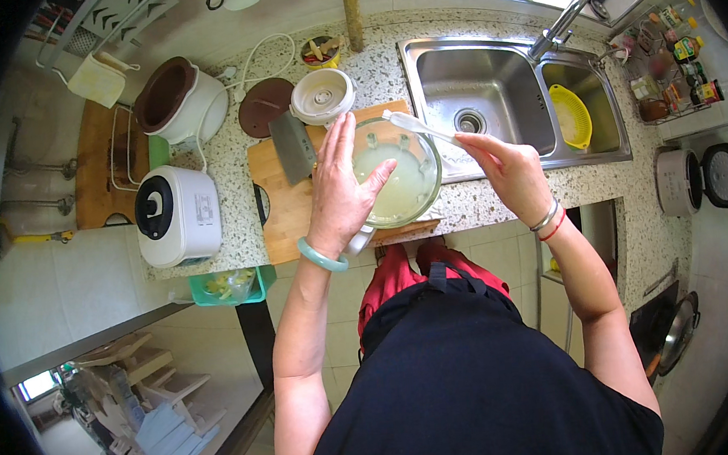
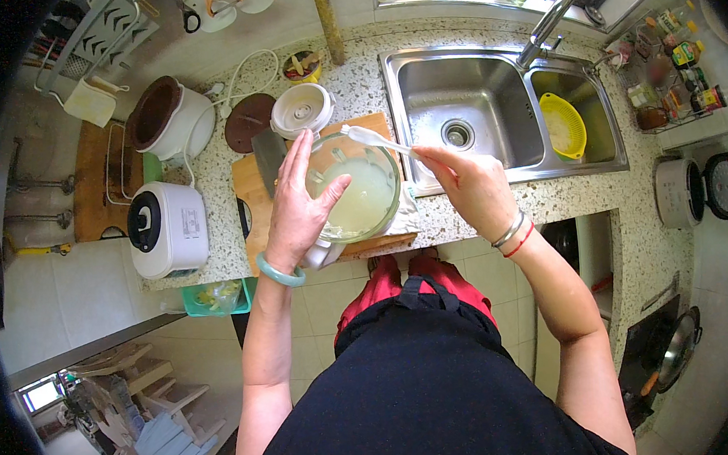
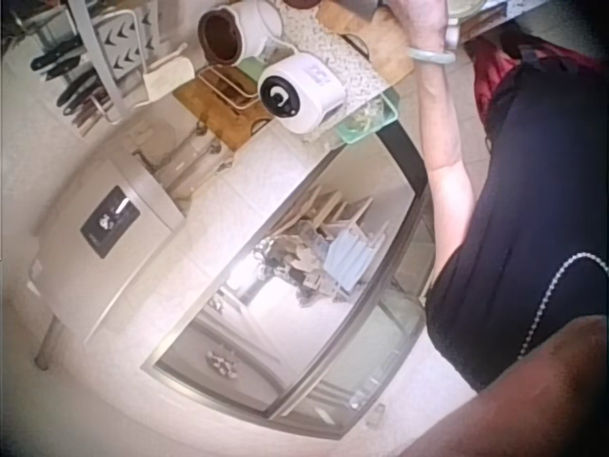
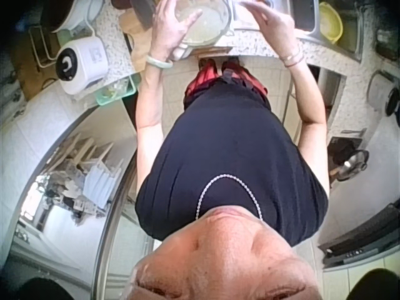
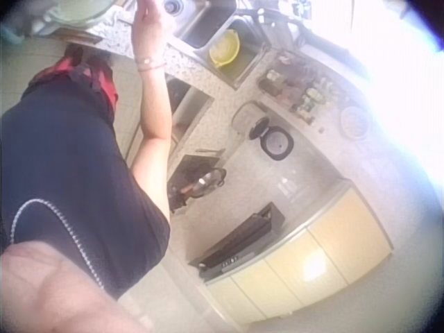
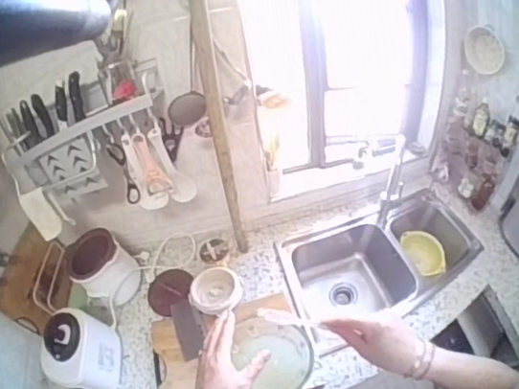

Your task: The person stirs a white liquid mixture in a glass bowl with a spoon. They then move to the stove, use a spatula to transfer cooked corn cobs and eggs from a wok into a green bowl, and finally wash the wok in the sink.

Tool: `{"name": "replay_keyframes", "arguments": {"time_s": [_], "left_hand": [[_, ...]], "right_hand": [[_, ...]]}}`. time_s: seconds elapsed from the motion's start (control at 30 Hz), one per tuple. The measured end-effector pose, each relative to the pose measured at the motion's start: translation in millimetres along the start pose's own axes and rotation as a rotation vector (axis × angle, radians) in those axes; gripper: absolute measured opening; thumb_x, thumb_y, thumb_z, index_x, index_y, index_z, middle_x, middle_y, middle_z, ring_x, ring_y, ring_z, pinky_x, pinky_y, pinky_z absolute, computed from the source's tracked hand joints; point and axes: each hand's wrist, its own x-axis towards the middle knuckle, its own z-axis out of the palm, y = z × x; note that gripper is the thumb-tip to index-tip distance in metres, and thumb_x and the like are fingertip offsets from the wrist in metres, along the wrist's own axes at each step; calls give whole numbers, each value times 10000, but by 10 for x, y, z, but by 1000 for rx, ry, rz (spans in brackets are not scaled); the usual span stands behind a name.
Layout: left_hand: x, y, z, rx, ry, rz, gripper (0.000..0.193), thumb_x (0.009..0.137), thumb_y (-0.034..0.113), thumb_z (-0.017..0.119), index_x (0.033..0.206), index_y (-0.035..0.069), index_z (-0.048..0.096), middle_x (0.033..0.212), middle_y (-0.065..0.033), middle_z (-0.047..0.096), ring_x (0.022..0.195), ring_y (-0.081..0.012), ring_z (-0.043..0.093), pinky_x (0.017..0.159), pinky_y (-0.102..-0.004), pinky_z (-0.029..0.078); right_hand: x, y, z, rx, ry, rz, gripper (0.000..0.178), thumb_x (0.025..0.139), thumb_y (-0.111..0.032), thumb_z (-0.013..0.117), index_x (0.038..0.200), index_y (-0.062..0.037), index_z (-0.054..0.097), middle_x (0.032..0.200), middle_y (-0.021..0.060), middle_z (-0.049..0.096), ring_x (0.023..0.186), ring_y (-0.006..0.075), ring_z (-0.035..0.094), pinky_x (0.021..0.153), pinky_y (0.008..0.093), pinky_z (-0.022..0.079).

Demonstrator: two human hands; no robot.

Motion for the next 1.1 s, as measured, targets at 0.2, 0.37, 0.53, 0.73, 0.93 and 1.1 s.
{"name": "replay_keyframes", "arguments": {"time_s": [0.2,0.37,0.53,0.73,0.93,1.1], "left_hand": [[-9,-16,8,-6,1,14,830,863,376,738,1468,-51,363,1507,-255,382,1423,-365,342,1179,-422,278],[-20,-39,2,-27,5,15,833,860,373,741,1469,-50,362,1511,-254,376,1424,-363,342,1179,-420,277],[-75,-48,-29,-20,6,8,836,856,370,746,1471,-45,361,1511,-253,375,1423,-363,344,1176,-419,280],[-125,-52,-68,-42,13,30,802,855,290,747,1475,-38,357,1508,-236,387,1413,-353,359,1171,-412,292],[-239,-180,-115,-59,74,7,706,888,194,708,1481,-3,380,1520,-196,401,1397,-324,397,1158,-395,312],[-215,-234,-108,-95,77,-25,654,910,159,668,1472,-12,381,1513,-206,398,1395,-341,387,1159,-404,309]], "right_hand": [[-180,-76,-6,-28,18,37,198,938,-77,648,1127,-60,707,933,194,710,766,282,723,654,313,541],[-306,-302,-92,-84,16,10,156,932,-93,643,1070,-73,713,857,172,701,733,309,701,627,349,532],[-86,-641,-108,-305,-214,-65,155,906,-189,668,1029,-103,708,800,133,696,686,307,679,600,367,529],[463,-751,622,-754,-553,-241,99,860,-179,653,900,-117,719,756,96,709,712,288,714,608,380,555],[598,-722,582,-729,-469,-217,125,882,-158,614,895,-117,731,859,84,694,824,262,716,662,384,561],[327,-638,67,-414,-274,-305,130,914,-195,623,1009,-156,705,823,57,621,785,260,652,635,381,523]]}}
